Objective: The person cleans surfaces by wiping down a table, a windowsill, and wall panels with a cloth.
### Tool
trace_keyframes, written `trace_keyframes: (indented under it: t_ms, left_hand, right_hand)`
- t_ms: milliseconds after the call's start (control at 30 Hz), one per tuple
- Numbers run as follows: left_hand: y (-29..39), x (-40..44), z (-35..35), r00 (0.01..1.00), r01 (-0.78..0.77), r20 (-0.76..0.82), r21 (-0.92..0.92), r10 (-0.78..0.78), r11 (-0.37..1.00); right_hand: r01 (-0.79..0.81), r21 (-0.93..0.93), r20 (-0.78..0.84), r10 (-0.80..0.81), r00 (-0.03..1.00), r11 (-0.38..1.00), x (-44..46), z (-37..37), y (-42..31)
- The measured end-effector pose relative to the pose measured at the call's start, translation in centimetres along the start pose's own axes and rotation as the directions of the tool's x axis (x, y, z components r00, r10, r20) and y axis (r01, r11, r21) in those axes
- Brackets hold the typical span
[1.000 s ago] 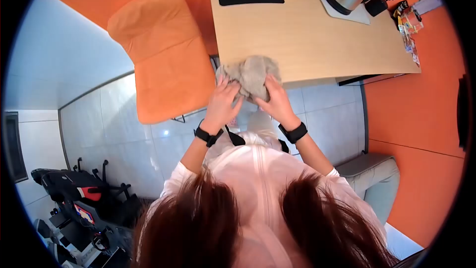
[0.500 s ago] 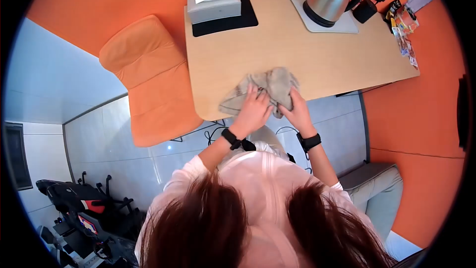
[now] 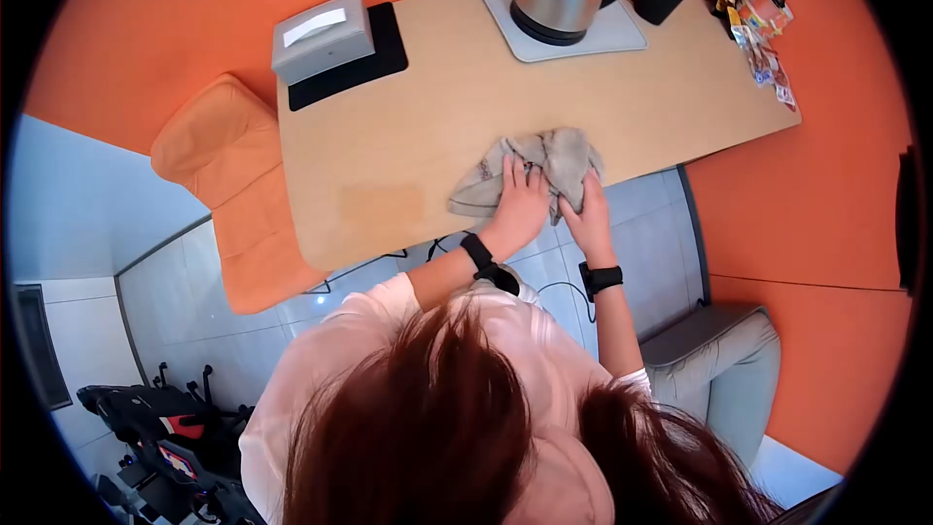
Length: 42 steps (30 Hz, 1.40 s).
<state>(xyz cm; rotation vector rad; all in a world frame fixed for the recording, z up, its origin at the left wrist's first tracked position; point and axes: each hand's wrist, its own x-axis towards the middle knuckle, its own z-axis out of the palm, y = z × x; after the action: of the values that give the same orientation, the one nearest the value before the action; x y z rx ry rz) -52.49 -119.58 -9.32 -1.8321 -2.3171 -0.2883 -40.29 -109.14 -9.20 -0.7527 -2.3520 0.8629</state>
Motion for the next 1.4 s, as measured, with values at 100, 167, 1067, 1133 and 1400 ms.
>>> trace_keyframes:
  t_ms: [100,167,1067,1133,1400]
  left_hand:
    - [0.0,0.1,0.3,1.0,0.002,-0.021,-0.043,-0.003,0.999]
    - [0.0,0.2,-0.1,1.0,-0.007,0.004,-0.017,0.007,1.0]
    - [-7.4,-4.5,-3.7,0.973,0.196,-0.035,-0.396,-0.228,0.897]
    - [-10.8,-10.8,-6.0,0.954,0.246,-0.06,-0.402,-0.293,0.882]
    - [-17.8,-23.4,-8.7,0.862,0.358,-0.077,-0.608,-0.501,0.709]
  right_hand:
    - [0.014,-0.024,-0.018,-0.014,1.0,1.0,-0.1,0.0,-0.1]
    - [0.015,0.013,-0.035,-0.015,0.999,1.0,0.0,0.1,-0.8]
    - [0.388,-0.058,0.387,-0.338,0.858,0.92,6.1,4.4,-3.4]
    - [0.438,-0.039,0.41,-0.386,0.826,0.898,4.4,8.4,-9.7]
    - [0.389,0.109,0.385,-0.4,0.832,0.915,-0.9,18.1,-20.3]
